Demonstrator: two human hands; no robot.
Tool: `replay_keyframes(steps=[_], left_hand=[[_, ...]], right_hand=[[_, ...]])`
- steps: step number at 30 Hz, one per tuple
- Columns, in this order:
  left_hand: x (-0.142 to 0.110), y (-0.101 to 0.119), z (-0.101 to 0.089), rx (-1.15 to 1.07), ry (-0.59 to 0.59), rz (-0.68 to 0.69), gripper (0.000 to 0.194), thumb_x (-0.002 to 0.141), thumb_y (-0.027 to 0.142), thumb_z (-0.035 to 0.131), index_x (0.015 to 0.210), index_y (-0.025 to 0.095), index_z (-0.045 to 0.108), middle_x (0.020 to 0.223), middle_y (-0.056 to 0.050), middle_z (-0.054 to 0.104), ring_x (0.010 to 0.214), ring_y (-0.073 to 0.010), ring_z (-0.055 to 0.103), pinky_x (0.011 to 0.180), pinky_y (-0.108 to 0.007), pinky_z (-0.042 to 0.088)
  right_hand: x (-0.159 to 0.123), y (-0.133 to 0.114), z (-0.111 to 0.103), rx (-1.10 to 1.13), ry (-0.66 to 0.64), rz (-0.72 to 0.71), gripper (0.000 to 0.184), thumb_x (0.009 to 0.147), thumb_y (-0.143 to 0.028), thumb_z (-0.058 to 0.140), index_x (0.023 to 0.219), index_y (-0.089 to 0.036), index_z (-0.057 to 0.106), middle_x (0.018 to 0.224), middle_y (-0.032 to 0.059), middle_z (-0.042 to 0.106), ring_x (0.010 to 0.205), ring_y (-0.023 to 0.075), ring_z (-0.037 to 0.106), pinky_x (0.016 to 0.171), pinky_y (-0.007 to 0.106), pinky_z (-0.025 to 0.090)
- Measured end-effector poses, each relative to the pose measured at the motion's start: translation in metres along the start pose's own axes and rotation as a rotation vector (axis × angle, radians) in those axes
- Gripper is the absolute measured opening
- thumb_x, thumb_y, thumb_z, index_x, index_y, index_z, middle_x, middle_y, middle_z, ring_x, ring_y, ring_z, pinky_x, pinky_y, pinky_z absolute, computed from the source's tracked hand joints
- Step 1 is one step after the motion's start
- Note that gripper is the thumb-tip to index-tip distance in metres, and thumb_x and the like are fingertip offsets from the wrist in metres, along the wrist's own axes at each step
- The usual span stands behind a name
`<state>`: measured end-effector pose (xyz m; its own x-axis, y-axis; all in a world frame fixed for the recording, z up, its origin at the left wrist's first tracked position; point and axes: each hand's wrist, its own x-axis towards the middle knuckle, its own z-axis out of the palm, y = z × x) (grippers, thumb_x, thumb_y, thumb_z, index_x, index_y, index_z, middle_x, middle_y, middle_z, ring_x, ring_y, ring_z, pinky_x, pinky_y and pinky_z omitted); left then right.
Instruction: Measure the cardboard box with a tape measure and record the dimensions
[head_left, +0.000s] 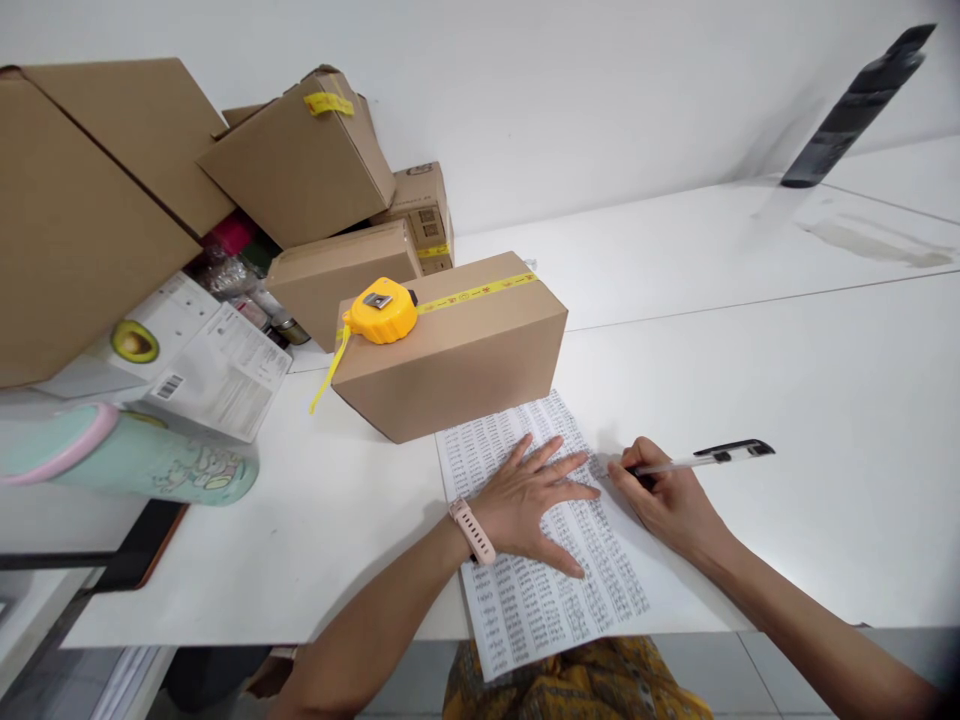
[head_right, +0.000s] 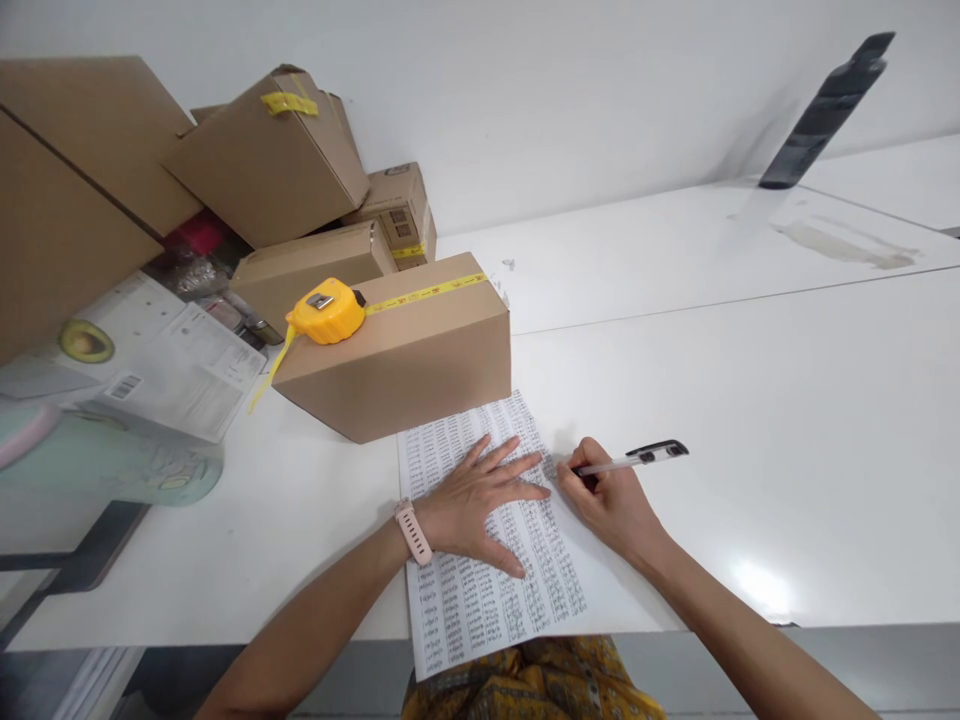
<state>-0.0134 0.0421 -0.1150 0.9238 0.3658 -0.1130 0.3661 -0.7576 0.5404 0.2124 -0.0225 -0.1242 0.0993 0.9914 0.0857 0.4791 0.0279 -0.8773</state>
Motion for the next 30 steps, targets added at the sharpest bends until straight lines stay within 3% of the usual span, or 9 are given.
replay_keyframes(steps=[30], left_hand=[[0.0001,-0.0016,0.0016,-0.004,0.005,0.007,0.090,0.073,0.075,0.069,0.148,0.032,0.045,0.168,-0.003,0.017,0.156,-0.0328,-0.001,0.124,-0.057,-0.010]], right_hand=[[-0.0014,0.0072,0.0005,-0.009,0.013,0.024,0.030,0.092,-0.044,0.057,0.073,-0.024,0.047,0.060,-0.0041,0.043,0.052,0.0122,0.037,0.047,0.027,0.031]])
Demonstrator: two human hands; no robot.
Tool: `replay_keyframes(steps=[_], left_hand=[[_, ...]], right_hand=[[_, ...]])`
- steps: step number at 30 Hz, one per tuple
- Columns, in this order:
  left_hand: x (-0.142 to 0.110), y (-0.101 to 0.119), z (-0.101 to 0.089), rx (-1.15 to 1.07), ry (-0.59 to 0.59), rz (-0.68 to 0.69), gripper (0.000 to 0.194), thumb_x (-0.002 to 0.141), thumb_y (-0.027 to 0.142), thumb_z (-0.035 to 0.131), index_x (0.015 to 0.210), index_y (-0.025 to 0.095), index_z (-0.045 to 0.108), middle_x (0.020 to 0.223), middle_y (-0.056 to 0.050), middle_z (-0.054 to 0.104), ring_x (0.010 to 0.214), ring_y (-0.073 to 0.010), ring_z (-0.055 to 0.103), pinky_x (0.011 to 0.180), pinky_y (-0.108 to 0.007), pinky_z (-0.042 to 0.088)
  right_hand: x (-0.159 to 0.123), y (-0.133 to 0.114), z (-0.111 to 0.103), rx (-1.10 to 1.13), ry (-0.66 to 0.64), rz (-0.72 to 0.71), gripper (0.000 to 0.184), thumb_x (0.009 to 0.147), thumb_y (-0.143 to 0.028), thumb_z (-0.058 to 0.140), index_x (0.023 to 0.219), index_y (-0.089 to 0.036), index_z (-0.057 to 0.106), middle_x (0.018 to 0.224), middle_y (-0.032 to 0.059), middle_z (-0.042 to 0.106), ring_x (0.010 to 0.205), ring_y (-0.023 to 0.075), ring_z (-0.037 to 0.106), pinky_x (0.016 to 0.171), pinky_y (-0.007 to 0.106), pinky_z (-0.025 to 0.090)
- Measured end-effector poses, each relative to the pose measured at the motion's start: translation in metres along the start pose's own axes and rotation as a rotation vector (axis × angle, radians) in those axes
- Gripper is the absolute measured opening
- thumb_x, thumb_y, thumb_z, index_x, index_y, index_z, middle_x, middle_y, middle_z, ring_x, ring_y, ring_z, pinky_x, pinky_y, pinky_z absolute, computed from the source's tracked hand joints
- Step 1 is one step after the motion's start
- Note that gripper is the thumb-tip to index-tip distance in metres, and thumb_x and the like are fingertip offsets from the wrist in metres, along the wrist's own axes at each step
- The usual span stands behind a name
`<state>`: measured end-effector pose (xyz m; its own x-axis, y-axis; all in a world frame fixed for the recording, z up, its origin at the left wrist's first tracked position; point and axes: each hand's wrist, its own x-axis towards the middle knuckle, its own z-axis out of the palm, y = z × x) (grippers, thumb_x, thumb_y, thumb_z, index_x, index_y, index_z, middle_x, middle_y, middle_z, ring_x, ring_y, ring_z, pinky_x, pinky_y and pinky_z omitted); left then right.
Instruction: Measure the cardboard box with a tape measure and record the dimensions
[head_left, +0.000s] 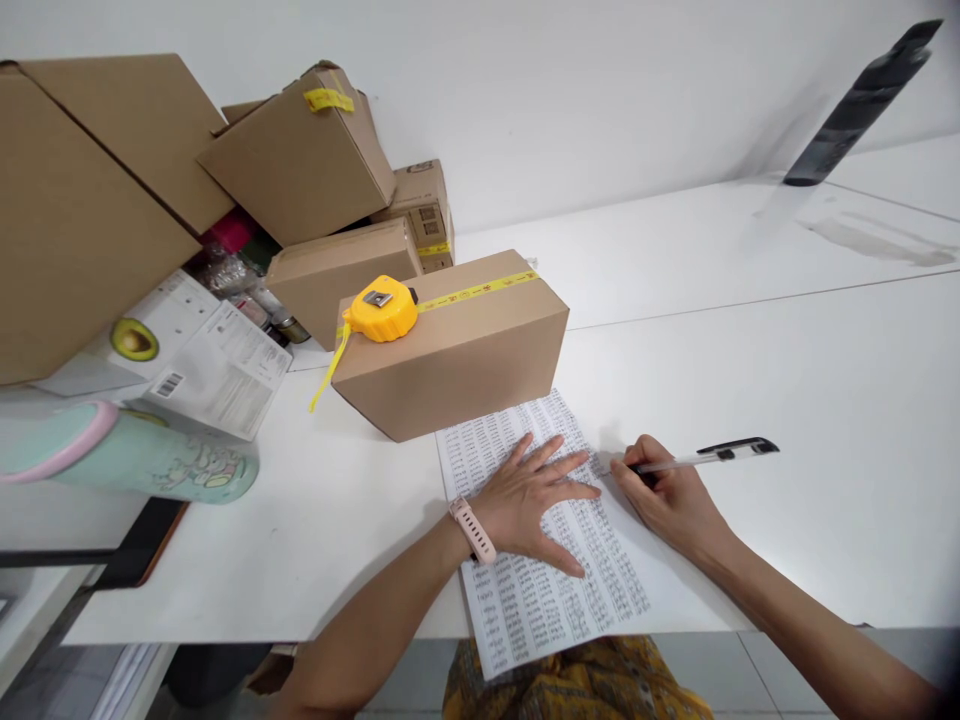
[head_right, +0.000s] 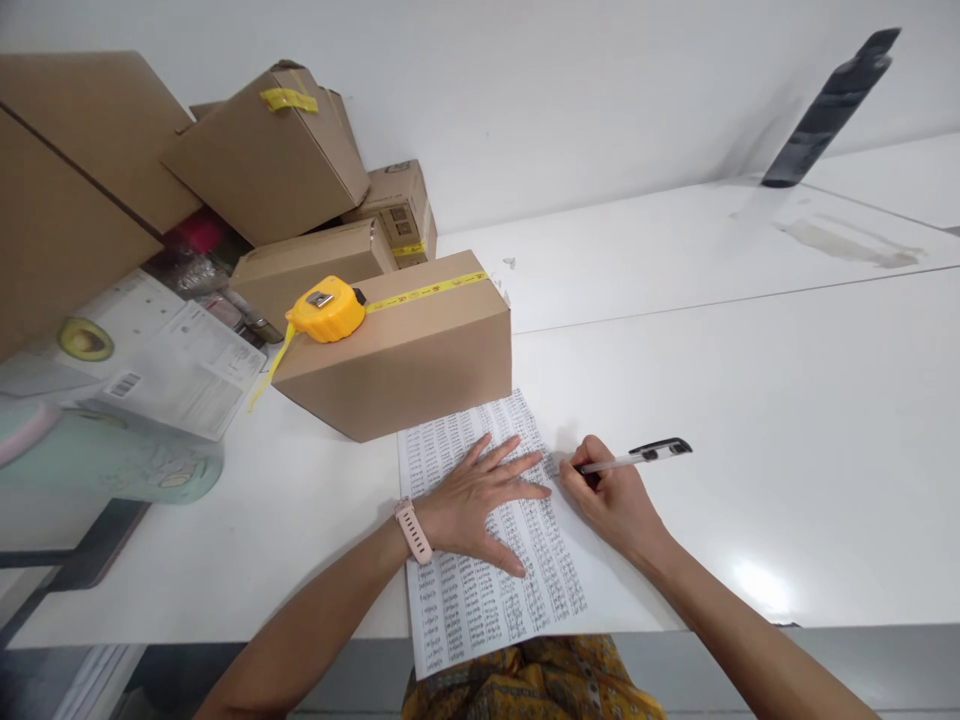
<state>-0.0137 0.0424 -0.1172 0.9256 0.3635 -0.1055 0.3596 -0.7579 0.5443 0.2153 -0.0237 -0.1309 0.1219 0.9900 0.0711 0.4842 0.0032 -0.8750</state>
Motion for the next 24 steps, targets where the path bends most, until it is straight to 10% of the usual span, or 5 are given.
replay_keyframes(steps=[24], left_hand=[[-0.002,0.017,0.004,0.063,0.069,-0.047,0.088,0.082,0.080,0.052,0.155,0.034,0.034,0.169,-0.004,0.015,0.156,-0.0330,-0.003,0.123,-0.061,-0.008]], right_hand=[[0.001,0.001,0.001,-0.014,0.012,0.019,0.025,0.092,-0.039,0.056,0.074,-0.025,0.044,0.060,-0.0054,0.041,0.051,0.0125,0.037,0.048,0.028,0.031]])
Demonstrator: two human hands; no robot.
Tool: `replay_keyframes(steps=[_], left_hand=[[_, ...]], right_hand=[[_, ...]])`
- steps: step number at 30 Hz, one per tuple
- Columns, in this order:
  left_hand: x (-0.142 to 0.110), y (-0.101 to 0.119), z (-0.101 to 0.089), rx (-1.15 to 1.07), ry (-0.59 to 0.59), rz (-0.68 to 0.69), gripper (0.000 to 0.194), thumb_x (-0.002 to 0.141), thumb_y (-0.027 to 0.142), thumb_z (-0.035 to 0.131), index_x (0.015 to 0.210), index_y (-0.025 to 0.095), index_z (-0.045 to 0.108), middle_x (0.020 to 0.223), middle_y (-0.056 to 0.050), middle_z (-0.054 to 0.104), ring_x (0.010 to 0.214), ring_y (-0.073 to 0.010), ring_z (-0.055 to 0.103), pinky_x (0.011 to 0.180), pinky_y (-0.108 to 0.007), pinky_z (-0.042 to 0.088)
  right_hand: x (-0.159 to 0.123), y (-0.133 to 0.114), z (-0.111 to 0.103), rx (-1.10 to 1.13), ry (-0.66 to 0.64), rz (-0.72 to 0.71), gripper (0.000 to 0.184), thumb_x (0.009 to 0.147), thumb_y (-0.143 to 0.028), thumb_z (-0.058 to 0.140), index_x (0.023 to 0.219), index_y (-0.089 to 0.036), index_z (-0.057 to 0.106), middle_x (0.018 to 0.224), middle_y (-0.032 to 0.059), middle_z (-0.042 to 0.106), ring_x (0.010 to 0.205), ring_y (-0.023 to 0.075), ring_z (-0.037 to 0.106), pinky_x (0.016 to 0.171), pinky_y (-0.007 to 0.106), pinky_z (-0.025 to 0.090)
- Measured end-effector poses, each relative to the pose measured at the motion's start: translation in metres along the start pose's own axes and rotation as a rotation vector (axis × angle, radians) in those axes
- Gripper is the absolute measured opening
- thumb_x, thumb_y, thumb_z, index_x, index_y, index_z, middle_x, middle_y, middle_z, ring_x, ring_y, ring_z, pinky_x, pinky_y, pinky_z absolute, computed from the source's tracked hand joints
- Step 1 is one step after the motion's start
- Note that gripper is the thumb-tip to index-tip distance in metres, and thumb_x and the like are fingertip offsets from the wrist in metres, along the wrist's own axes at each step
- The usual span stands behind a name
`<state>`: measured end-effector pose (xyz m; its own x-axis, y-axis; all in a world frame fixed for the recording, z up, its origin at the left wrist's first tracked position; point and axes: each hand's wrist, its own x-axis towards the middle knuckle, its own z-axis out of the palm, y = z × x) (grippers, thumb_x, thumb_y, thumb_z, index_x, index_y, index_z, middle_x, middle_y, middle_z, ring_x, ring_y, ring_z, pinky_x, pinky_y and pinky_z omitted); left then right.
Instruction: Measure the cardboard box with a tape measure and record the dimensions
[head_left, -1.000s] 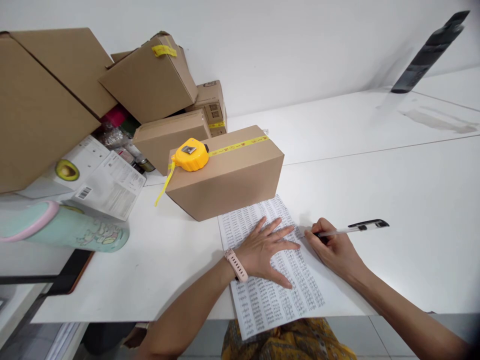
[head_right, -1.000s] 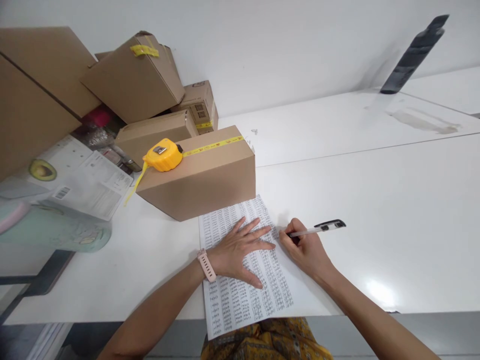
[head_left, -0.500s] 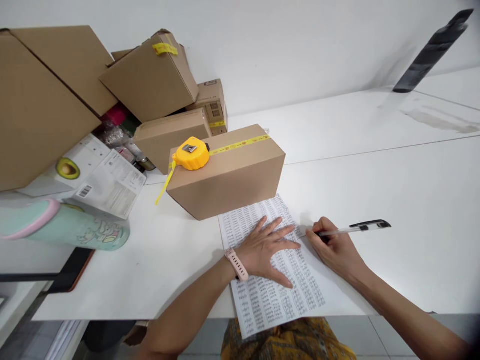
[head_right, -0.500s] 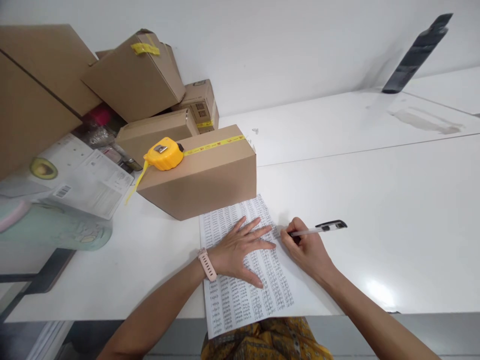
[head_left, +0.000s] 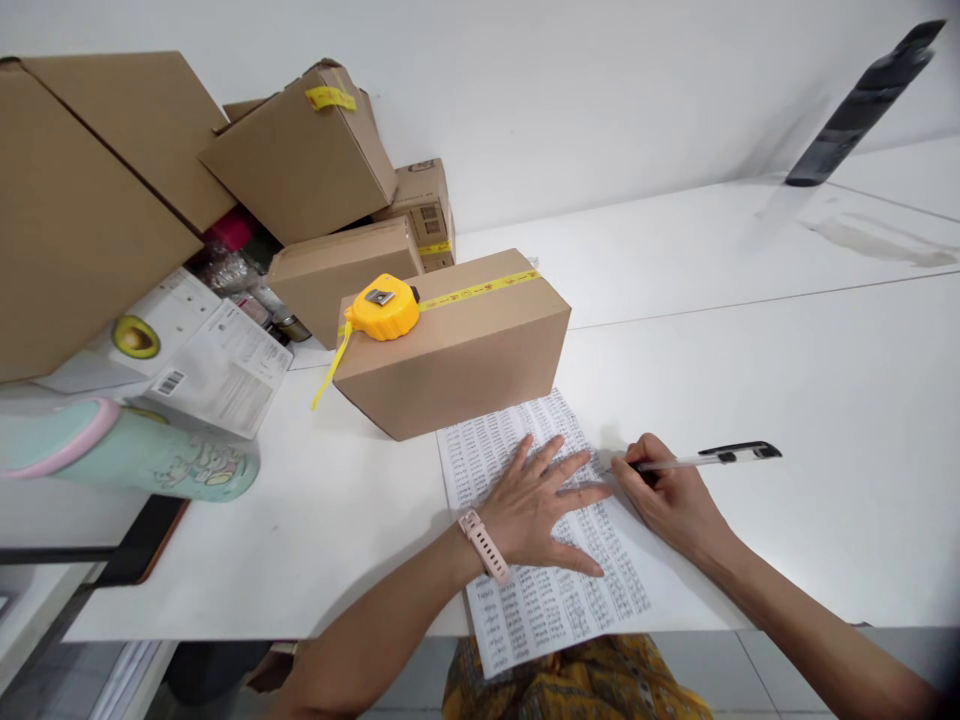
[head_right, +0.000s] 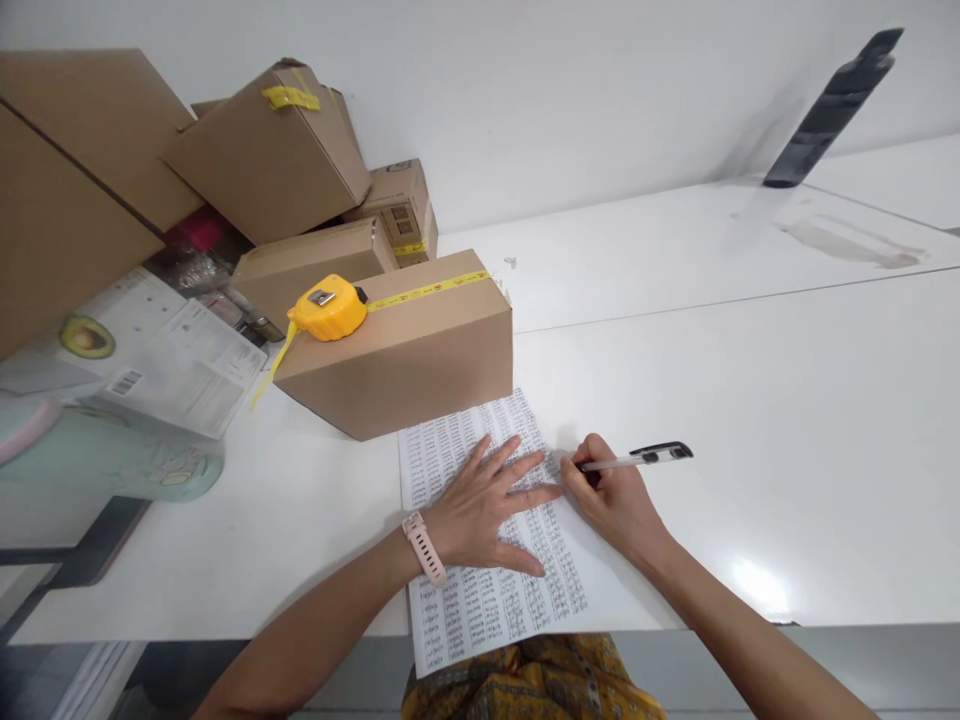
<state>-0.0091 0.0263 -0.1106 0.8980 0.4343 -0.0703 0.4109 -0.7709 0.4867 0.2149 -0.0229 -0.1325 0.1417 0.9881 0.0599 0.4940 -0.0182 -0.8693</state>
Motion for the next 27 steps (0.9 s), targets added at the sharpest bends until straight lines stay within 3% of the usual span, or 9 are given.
replay_keyframes(steps=[21,25,27], left_hand=[[0.003,0.002,0.006,0.040,0.028,0.000,0.086,0.082,0.080,0.051,0.152,0.032,0.041,0.167,-0.009,0.020,0.155,-0.0381,0.002,0.120,-0.068,-0.001],[0.002,0.002,0.006,0.031,0.044,0.002,0.085,0.081,0.081,0.052,0.150,0.031,0.044,0.166,-0.010,0.024,0.154,-0.0395,0.005,0.120,-0.069,0.000],[0.002,0.002,0.006,0.031,0.052,0.009,0.085,0.080,0.080,0.055,0.150,0.031,0.044,0.166,-0.010,0.025,0.154,-0.0401,0.006,0.120,-0.070,0.002]], right_hand=[[-0.002,-0.001,0.000,0.002,0.036,-0.018,0.027,0.093,-0.040,0.056,0.073,-0.025,0.044,0.059,-0.0056,0.041,0.050,0.0123,0.037,0.046,0.027,0.031],[-0.001,0.003,-0.003,-0.012,0.130,-0.038,0.019,0.095,-0.041,0.057,0.084,-0.025,0.051,0.068,-0.0019,0.054,0.056,0.0151,0.048,0.049,0.028,0.038],[0.001,0.007,-0.007,-0.124,0.161,-0.140,0.010,0.096,-0.035,0.054,0.098,-0.026,0.058,0.085,0.0030,0.063,0.069,0.0190,0.058,0.056,0.030,0.045]])
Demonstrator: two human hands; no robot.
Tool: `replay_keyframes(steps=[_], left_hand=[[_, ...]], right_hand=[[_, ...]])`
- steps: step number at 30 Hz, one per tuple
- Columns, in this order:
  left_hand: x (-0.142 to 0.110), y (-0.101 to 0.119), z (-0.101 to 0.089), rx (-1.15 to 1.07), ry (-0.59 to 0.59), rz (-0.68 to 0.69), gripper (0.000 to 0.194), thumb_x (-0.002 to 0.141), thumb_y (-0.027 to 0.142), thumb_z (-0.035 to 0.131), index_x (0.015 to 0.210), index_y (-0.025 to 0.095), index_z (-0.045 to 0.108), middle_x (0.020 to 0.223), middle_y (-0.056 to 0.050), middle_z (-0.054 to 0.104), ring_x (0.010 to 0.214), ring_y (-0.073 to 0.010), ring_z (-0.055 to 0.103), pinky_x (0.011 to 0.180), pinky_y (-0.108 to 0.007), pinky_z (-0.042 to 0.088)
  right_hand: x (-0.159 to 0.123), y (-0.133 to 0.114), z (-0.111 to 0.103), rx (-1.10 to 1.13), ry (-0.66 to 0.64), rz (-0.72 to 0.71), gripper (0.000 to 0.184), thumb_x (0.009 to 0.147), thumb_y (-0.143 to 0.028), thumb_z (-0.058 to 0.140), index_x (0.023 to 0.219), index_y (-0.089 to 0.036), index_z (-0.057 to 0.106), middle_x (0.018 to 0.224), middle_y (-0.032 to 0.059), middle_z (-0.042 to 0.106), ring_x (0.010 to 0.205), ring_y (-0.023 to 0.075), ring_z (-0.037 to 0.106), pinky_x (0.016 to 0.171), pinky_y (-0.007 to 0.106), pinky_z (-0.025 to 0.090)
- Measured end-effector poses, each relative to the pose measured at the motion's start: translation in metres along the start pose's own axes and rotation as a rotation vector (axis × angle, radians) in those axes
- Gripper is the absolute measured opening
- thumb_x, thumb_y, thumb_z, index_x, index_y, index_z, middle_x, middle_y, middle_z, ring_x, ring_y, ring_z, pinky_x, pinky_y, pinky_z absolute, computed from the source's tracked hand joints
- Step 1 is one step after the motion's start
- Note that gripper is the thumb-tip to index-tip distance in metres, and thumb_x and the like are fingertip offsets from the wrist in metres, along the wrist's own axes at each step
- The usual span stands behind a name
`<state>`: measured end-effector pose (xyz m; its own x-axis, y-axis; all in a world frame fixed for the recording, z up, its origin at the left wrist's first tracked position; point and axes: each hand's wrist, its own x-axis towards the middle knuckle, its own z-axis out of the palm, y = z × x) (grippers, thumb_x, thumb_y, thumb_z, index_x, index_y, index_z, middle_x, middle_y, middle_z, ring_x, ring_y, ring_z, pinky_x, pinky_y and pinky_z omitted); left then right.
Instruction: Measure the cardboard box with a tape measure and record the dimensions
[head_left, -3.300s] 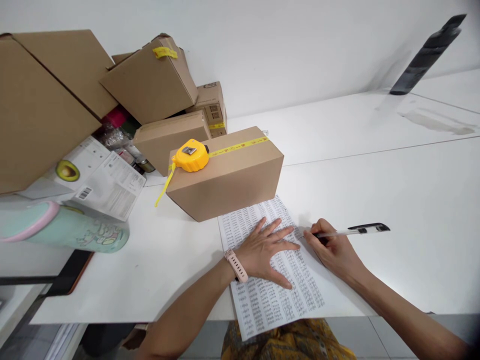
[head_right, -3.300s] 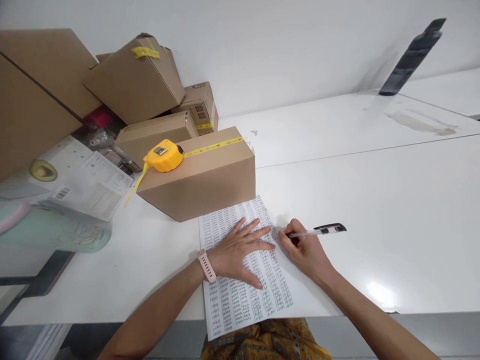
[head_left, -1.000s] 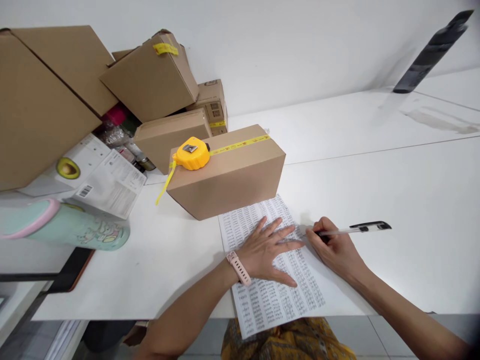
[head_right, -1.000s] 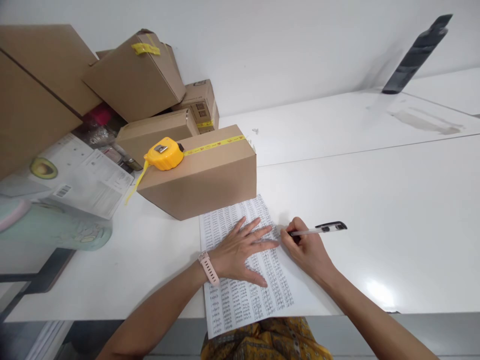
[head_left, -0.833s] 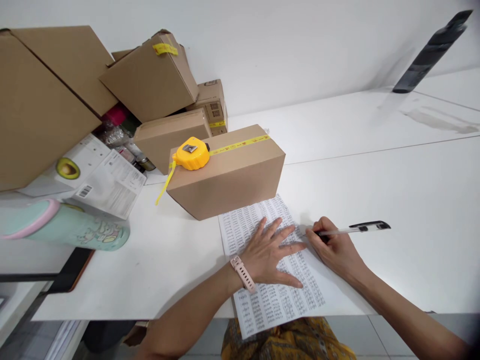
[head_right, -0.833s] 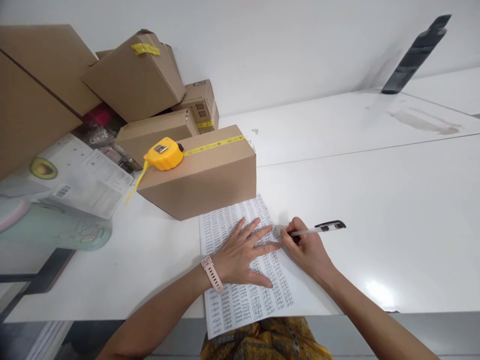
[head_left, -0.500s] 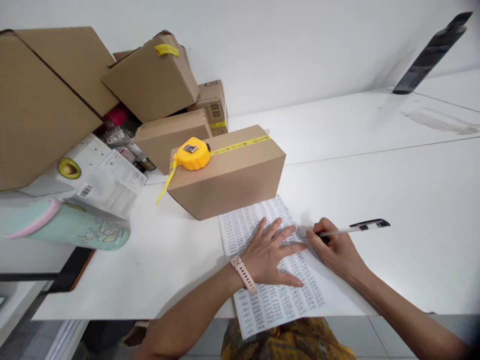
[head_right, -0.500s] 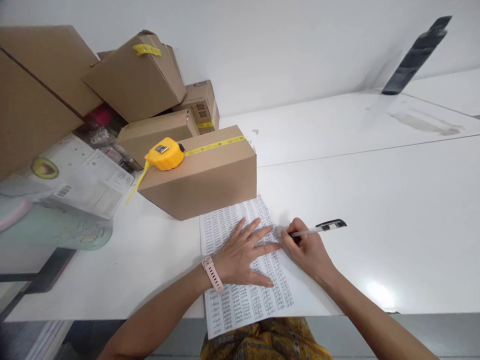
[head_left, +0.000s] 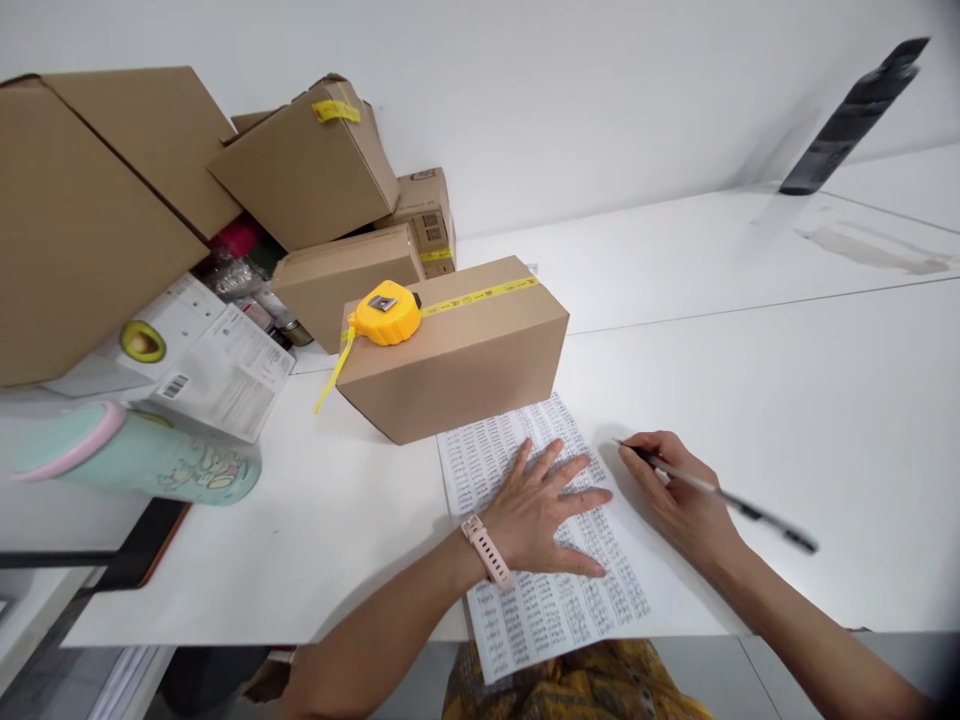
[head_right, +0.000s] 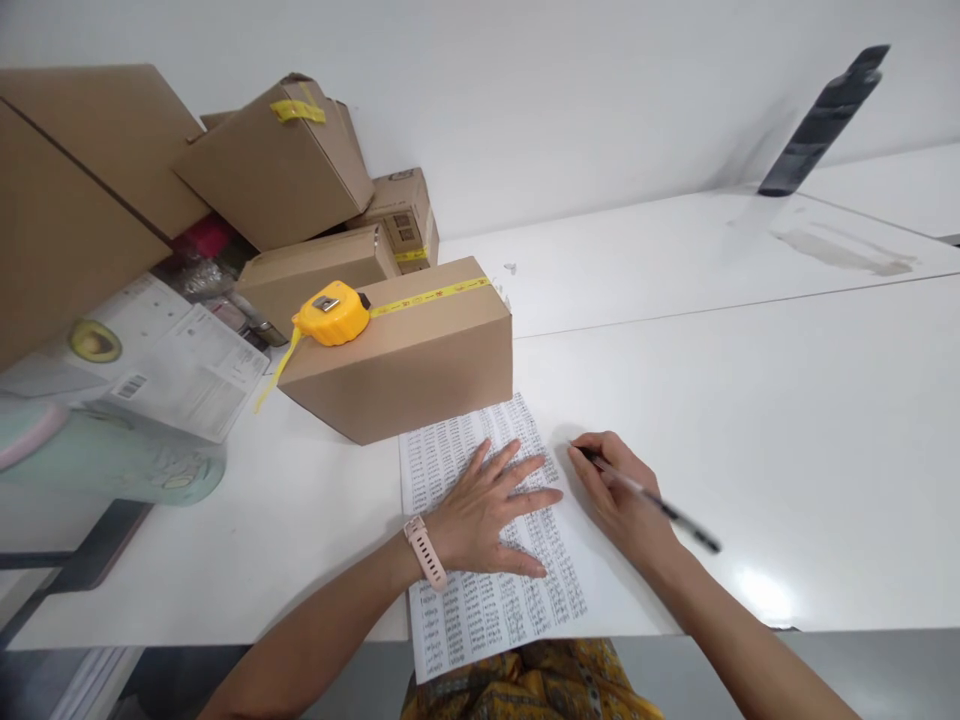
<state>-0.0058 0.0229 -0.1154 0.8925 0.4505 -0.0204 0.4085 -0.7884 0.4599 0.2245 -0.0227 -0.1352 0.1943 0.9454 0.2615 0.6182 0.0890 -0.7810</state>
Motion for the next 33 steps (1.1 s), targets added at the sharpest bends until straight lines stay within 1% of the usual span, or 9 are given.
replay_keyframes(steps=[4,8,12,17,19,21,26,29,33], left_hand=[[0.000,-0.003,0.004,0.008,0.037,0.010,0.083,0.080,0.077,0.060,0.148,0.031,0.047,0.165,-0.009,0.028,0.154,-0.0402,0.009,0.120,-0.069,0.005],[0.002,-0.007,0.008,0.030,0.162,0.048,0.072,0.082,0.068,0.065,0.140,0.027,0.056,0.156,-0.012,0.043,0.150,-0.0396,0.026,0.118,-0.069,0.019],[-0.008,-0.002,-0.022,0.136,0.707,0.146,0.028,0.092,0.034,0.064,0.117,0.022,0.067,0.132,-0.012,0.066,0.133,-0.0275,0.055,0.108,-0.050,0.047],[-0.037,0.006,-0.114,0.528,1.407,-0.061,0.018,0.087,0.019,0.066,0.105,0.024,0.065,0.120,-0.007,0.068,0.119,-0.0247,0.061,0.107,-0.051,0.044],[-0.046,0.002,-0.151,0.557,1.421,-0.231,0.026,0.084,0.025,0.069,0.110,0.022,0.064,0.131,-0.011,0.061,0.127,-0.0285,0.054,0.113,-0.053,0.036],[-0.050,-0.008,-0.178,0.462,1.258,-0.437,0.051,0.079,0.034,0.074,0.125,0.020,0.058,0.146,-0.015,0.050,0.140,-0.0327,0.042,0.118,-0.054,0.028],[-0.045,-0.034,-0.201,0.197,0.886,-0.736,0.061,0.075,0.043,0.075,0.129,0.020,0.057,0.131,-0.014,0.063,0.122,-0.0345,0.058,0.105,-0.051,0.043],[-0.040,-0.043,-0.197,0.238,0.952,-0.736,0.049,0.075,0.035,0.074,0.120,0.020,0.062,0.120,-0.012,0.068,0.115,-0.0326,0.061,0.103,-0.049,0.043],[-0.041,-0.029,-0.184,0.158,1.232,-0.563,0.045,0.071,0.034,0.076,0.111,0.018,0.061,0.115,-0.010,0.066,0.110,-0.0281,0.061,0.102,-0.044,0.044]], right_hand=[[0.006,0.013,-0.003,-0.308,0.003,-0.319,0.032,0.094,-0.014,0.042,0.113,-0.026,0.064,0.106,0.0100,0.066,0.095,0.0277,0.061,0.069,0.038,0.050],[0.008,0.021,-0.002,-0.435,-0.022,-0.419,0.044,0.087,-0.002,0.040,0.115,-0.022,0.068,0.106,0.0130,0.067,0.096,0.0293,0.058,0.072,0.040,0.052],[0.007,0.023,-0.001,-0.462,-0.016,-0.413,0.064,0.075,0.007,0.037,0.123,-0.021,0.066,0.108,0.0116,0.068,0.097,0.0288,0.058,0.073,0.040,0.053],[0.006,0.025,-0.002,-0.416,0.037,-0.347,0.058,0.077,0.004,0.038,0.121,-0.020,0.067,0.104,0.0109,0.071,0.094,0.0292,0.060,0.073,0.042,0.053],[0.006,0.026,-0.002,-0.407,0.042,-0.338,0.051,0.080,0.001,0.039,0.117,-0.020,0.068,0.104,0.0109,0.072,0.095,0.0296,0.061,0.074,0.042,0.053],[0.006,0.026,-0.002,-0.388,0.047,-0.326,0.047,0.083,-0.001,0.040,0.115,-0.021,0.068,0.103,0.0101,0.072,0.095,0.0291,0.061,0.074,0.042,0.053],[0.004,0.024,-0.003,-0.349,0.078,-0.291,0.040,0.087,-0.007,0.042,0.114,-0.021,0.068,0.099,0.0094,0.072,0.091,0.0280,0.062,0.074,0.041,0.053],[0.004,0.024,-0.003,-0.326,0.087,-0.271,0.036,0.089,-0.011,0.043,0.111,-0.021,0.070,0.097,0.0104,0.073,0.091,0.0290,0.063,0.074,0.043,0.053],[0.006,0.023,-0.004,-0.301,0.121,-0.268,0.035,0.089,-0.014,0.043,0.108,-0.021,0.071,0.095,0.0112,0.073,0.089,0.0297,0.063,0.072,0.044,0.053]])
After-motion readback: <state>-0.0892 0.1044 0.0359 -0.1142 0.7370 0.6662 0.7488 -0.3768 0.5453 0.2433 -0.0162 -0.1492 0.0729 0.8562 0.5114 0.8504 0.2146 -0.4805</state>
